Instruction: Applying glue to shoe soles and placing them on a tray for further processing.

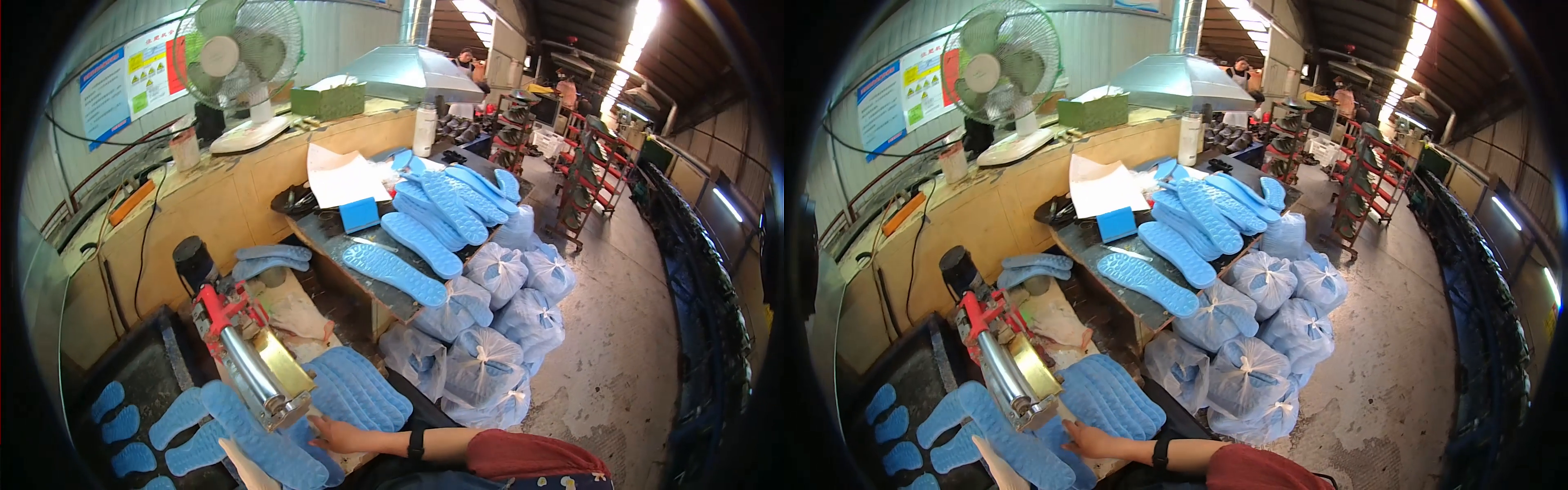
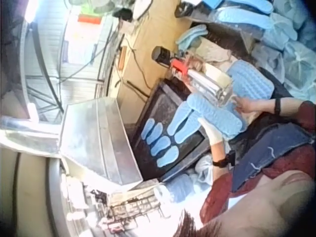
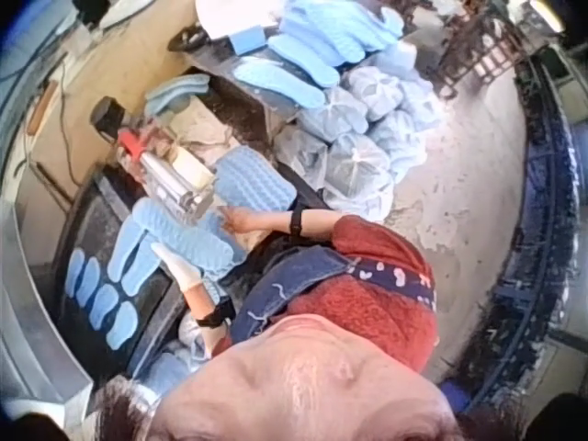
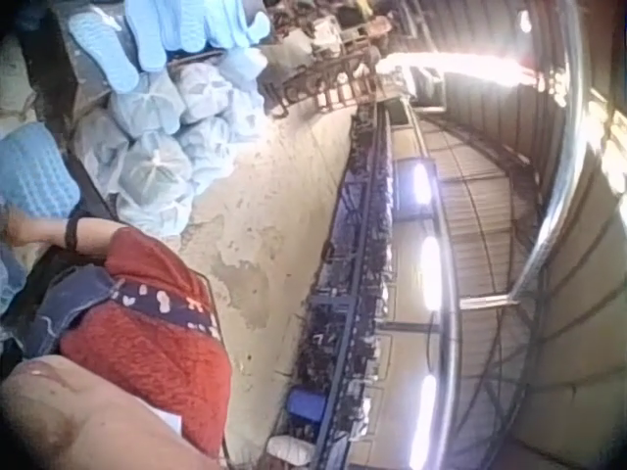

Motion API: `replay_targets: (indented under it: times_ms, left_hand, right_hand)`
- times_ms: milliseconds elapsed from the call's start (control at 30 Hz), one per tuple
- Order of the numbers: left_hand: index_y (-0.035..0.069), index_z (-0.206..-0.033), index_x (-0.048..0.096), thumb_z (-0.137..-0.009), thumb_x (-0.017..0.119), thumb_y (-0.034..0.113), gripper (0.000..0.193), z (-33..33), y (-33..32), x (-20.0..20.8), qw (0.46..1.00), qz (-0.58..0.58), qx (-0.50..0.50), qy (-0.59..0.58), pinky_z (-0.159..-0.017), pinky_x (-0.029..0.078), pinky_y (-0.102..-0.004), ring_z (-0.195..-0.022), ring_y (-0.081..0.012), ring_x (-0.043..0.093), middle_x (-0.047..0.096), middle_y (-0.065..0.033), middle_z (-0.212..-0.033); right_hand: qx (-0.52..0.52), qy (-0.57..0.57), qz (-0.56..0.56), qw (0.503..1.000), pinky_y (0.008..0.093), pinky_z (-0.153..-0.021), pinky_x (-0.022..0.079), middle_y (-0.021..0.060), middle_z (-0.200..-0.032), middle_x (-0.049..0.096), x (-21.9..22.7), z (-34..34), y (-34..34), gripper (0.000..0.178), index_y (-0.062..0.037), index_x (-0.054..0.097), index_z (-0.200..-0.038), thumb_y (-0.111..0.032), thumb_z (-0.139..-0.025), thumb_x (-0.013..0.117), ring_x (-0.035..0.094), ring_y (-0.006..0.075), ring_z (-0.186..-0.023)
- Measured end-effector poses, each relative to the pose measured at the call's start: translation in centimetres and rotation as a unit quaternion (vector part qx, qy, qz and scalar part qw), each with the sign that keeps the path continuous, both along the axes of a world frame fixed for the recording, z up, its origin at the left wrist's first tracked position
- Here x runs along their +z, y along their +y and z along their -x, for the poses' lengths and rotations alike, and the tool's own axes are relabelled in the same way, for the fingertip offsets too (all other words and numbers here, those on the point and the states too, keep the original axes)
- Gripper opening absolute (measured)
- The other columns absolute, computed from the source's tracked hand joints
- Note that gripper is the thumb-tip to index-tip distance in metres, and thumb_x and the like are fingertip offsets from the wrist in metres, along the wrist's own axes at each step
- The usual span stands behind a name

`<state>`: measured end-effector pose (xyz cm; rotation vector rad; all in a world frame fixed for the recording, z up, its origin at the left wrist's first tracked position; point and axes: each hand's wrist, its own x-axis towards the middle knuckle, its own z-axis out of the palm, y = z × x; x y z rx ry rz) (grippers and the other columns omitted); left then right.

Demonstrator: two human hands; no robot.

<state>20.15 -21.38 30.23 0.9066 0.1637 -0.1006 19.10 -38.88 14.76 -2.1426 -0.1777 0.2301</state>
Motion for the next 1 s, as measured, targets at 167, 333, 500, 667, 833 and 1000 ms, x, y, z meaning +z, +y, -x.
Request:
replay_targets:
  times_ms: [167,333,500,667,833,1000]
  left_hand:
    - [0.006,-0.134,0.047,-0.100,0.041,0.040,0.049,1.5,2.8,3.9,0.992,-0.044,0.106,0.058,-0.101,0.040,-0.0311,-0.117,-0.0165,0.050,0.052,-0.0047,-0.129]
    - [0.006,-0.131,0.050,-0.097,0.045,0.046,0.052,-9.7,7.6,4.8,0.974,0.151,0.170,-0.014,-0.104,0.037,-0.0333,-0.118,-0.0214,0.050,0.053,-0.0040,-0.129]
    - [0.006,-0.135,0.045,-0.097,0.035,0.053,0.061,-21.1,15.4,0.7,0.940,0.284,0.181,-0.058,-0.105,0.037,-0.0430,-0.121,-0.0304,0.049,0.047,-0.0104,-0.137]
    - [0.007,-0.137,0.041,-0.096,0.038,0.051,0.060,-25.9,17.4,-2.7,0.900,0.274,0.317,0.121,-0.103,0.038,-0.0502,-0.124,-0.0324,0.047,0.047,-0.0114,-0.138]
    - [-0.008,-0.127,0.045,-0.089,0.055,0.035,0.059,-23.3,17.7,-2.7,0.876,-0.314,0.366,0.007,-0.102,0.038,-0.0417,-0.122,-0.0367,0.047,0.046,-0.0255,-0.134]
    - [0.003,-0.125,0.051,-0.071,0.071,0.042,0.070,-12.7,5.8,4.8,0.545,-0.790,-0.023,-0.281,-0.102,0.035,-0.0474,-0.128,-0.0382,0.036,0.052,-0.0149,-0.123]
  right_hand:
    - [-0.050,-0.132,0.110,0.984,0.0511,-0.100,0.038,0.0337,-0.137,0.035,-4.2,-0.8,2.4,0.098,0.0075,0.026,-0.140,-0.060,-0.080,0.062,0.040,0.0467,-0.125]
    - [-0.067,-0.037,-0.235,0.969,0.0349,-0.078,0.051,0.0121,-0.106,0.063,-1.5,-2.1,0.2,0.064,0.0048,0.046,-0.125,-0.011,-0.073,0.080,0.062,0.0195,-0.087]
    - [-0.094,0.156,-0.293,0.938,0.0301,-0.081,0.047,0.0057,-0.105,0.062,1.1,-1.4,-0.8,0.042,0.0015,0.055,-0.119,-0.001,-0.080,0.070,0.058,0.0148,-0.093]
    - [-0.127,0.114,-0.345,0.923,0.0262,-0.084,0.043,0.0012,-0.106,0.062,4.4,-1.3,-4.3,0.035,-0.0026,0.057,-0.119,-0.003,-0.085,0.065,0.056,0.0114,-0.095]
    - [-0.143,0.011,-0.306,0.941,0.0272,-0.093,0.038,0.0035,-0.115,0.058,9.1,-2.2,-7.6,0.038,-0.0015,0.051,-0.124,-0.007,-0.088,0.059,0.051,0.0130,-0.105]
    - [-0.207,-0.118,-0.200,0.950,0.0277,-0.092,0.040,0.0080,-0.112,0.059,12.2,-3.7,-10.8,0.038,0.0006,0.050,-0.126,-0.003,-0.089,0.054,0.053,0.0149,-0.101]
